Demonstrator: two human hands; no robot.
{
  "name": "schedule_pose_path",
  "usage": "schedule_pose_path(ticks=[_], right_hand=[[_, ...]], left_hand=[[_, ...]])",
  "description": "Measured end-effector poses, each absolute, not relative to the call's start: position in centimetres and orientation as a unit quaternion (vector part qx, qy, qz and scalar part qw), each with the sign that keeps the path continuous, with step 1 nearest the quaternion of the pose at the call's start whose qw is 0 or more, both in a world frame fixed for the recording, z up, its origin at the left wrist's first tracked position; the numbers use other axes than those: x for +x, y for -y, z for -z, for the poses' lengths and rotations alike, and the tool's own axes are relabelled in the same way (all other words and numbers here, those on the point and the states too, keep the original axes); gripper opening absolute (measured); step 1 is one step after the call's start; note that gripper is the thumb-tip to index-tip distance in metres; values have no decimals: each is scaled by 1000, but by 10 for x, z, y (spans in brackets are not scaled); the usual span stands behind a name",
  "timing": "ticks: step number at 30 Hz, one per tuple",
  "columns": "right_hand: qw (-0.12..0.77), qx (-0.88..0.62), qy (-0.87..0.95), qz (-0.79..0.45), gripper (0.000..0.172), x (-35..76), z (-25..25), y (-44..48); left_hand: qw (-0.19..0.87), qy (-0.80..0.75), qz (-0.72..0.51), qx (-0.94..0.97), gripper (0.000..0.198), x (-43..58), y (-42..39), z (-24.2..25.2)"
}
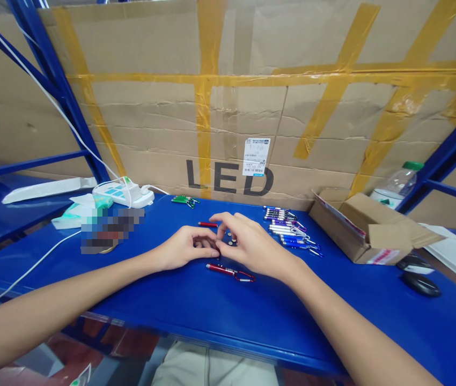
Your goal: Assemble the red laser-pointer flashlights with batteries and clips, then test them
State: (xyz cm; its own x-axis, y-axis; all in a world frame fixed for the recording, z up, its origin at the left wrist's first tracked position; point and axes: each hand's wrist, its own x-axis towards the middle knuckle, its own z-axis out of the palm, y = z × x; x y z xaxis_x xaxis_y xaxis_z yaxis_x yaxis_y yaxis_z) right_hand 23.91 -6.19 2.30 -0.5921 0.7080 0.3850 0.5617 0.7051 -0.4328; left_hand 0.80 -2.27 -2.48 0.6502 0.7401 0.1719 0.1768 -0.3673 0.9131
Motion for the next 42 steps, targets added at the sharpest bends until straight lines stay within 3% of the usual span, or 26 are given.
schedule_pose_path(ticks=[11, 17, 26, 42], right_hand=[[274, -403, 864, -128, 40, 252, -30, 53], [168, -433, 878, -112, 36, 266, -17, 37], [141, -418, 889, -125, 44, 257, -3, 35], [153, -404, 893, -124, 42, 254, 1, 35]], left_hand=[[417, -313, -320, 791, 25, 6, 23, 22], [370, -320, -328, 808, 22, 5, 24, 18], [341, -308, -328, 825, 19, 4, 26, 15], [389, -327, -311, 803, 33, 4, 19, 25]])
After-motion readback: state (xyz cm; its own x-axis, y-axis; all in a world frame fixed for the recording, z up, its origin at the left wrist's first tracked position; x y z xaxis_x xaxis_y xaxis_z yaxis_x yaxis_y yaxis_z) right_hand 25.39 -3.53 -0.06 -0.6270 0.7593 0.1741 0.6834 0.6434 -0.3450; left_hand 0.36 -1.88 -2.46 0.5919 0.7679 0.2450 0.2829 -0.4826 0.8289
